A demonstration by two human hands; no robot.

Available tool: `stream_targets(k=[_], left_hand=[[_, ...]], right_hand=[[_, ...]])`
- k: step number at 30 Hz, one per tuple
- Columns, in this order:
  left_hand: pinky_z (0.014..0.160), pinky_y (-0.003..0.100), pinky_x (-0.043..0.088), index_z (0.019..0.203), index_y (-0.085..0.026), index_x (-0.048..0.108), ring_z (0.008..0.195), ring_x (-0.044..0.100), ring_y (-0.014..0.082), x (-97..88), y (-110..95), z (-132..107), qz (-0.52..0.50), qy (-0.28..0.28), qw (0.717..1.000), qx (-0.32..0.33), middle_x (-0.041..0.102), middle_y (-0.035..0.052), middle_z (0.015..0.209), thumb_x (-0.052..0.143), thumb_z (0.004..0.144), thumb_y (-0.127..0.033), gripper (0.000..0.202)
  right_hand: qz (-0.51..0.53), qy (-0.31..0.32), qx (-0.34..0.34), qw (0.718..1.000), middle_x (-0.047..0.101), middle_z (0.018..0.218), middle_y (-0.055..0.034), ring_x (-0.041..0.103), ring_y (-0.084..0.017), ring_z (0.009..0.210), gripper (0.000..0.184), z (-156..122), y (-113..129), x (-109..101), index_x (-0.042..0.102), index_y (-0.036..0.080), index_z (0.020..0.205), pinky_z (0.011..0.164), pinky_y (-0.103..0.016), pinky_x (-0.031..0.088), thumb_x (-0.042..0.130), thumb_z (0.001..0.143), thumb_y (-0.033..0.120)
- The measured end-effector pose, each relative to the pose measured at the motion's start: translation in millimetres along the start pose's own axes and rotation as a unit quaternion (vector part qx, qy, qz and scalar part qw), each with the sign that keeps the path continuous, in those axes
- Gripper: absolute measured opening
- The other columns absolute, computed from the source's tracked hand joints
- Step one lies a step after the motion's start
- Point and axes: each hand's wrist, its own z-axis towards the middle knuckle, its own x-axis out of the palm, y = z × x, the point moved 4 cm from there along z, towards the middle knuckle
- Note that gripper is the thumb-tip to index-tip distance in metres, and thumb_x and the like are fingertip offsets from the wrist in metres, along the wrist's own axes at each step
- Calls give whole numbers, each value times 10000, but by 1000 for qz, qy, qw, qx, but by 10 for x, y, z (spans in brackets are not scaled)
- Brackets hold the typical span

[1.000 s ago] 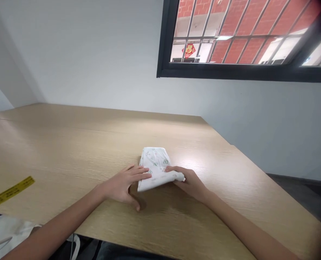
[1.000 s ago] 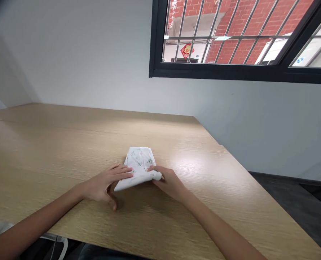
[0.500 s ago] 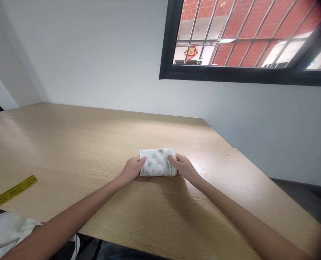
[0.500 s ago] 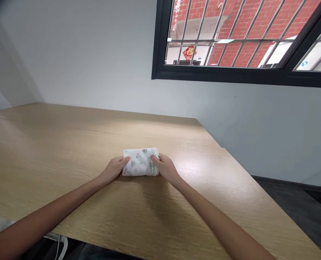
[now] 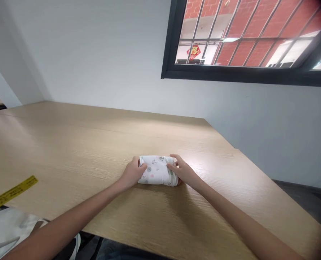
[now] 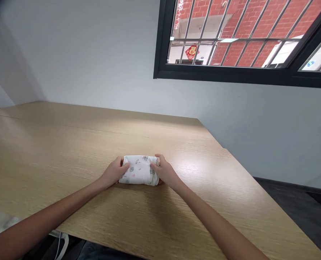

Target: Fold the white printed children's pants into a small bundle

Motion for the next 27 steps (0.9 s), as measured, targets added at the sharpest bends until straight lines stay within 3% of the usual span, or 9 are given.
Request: stream_targets(k=[2, 5, 7, 9, 11, 14, 19, 23, 27], left_hand=[[632, 273, 439, 989, -113, 483, 760, 550, 173, -47, -94, -24, 16, -51, 998, 23, 543, 88, 909, 464, 739, -236, 280], [879, 387, 376, 1155, -116, 442, 1055, 473, 236, -54, -343, -34, 94, -126, 976, 152, 388, 156, 1240, 420, 788, -234, 387], [964, 435, 296, 1204, -138, 438, 1152, 411, 251, 45, -463, -29, 155, -119, 948, 252, 372, 138, 1311, 334, 846, -245, 388], [1008, 433, 244, 1240, -150, 423, 1202, 375, 235, 192, -459, 2, 183, -55, 937, 293, 425, 113, 1306, 256, 882, -243, 406], [1020, 413, 235, 1252, -155, 423, 1205, 383, 224, 300, -374, 32, 188, 3, 938, 290, 471, 103, 1280, 224, 900, -272, 421], [1026, 403, 228, 1268, -157, 416, 1228, 363, 234, 328, -242, 35, 194, 25, 940, 279, 441, 108, 1314, 240, 901, -338, 446], [1050, 411, 172, 1330, -136, 323, 1286, 274, 234, 226, -82, -40, 155, 59, 960, 225, 351, 118, 1379, 225, 904, -389, 505], [1054, 384, 181, 1277, -108, 392, 1259, 317, 227, 93, 3, -103, 61, 33, 979, 192, 405, 140, 1335, 298, 885, -370, 481], [1015, 345, 275, 1226, -123, 443, 1196, 403, 213, -15, 59, -53, -116, 3, 985, 125, 458, 127, 1286, 386, 841, -367, 459]], right_hand=[[-70, -75, -63, 993, 504, 1141, -164, 551, -233, 948, 444, -35, 102, -13, 400, 111, 1239, 739, -332, 469, 407, 838, 300], [-175, -184, -230, 939, 424, 1273, -175, 414, -264, 1155, 411, -127, 344, 61, 433, 84, 1230, 929, -411, 369, 307, 878, 256], [-223, -184, -302, 908, 439, 1289, -140, 349, -258, 1213, 408, -175, 441, 192, 444, 107, 1235, 995, -441, 298, 266, 888, 231], [-264, -141, -298, 906, 439, 1302, -138, 332, -263, 1230, 429, -168, 434, 333, 429, 96, 1254, 1020, -470, 257, 253, 874, 190], [-294, -94, -254, 916, 405, 1330, -156, 311, -288, 1245, 462, -128, 355, 438, 394, 61, 1282, 1024, -504, 234, 256, 858, 183], [-286, -57, -221, 931, 330, 1378, -164, 263, -293, 1273, 498, -71, 220, 489, 335, 45, 1317, 1027, -502, 238, 247, 878, 265], [-206, -46, -216, 953, 335, 1364, -188, 275, -251, 1272, 513, -83, -5, 330, 296, 35, 1314, 1029, -430, 286, 214, 897, 324], [-141, -71, -233, 960, 466, 1240, -136, 385, -246, 1181, 393, -316, -137, 117, 396, 151, 1214, 994, -455, 316, 206, 909, 311], [-31, -68, -187, 980, 510, 1121, -107, 464, -247, 1053, 313, -595, -179, 53, 383, 215, 1168, 875, -436, 408, 312, 885, 330]])
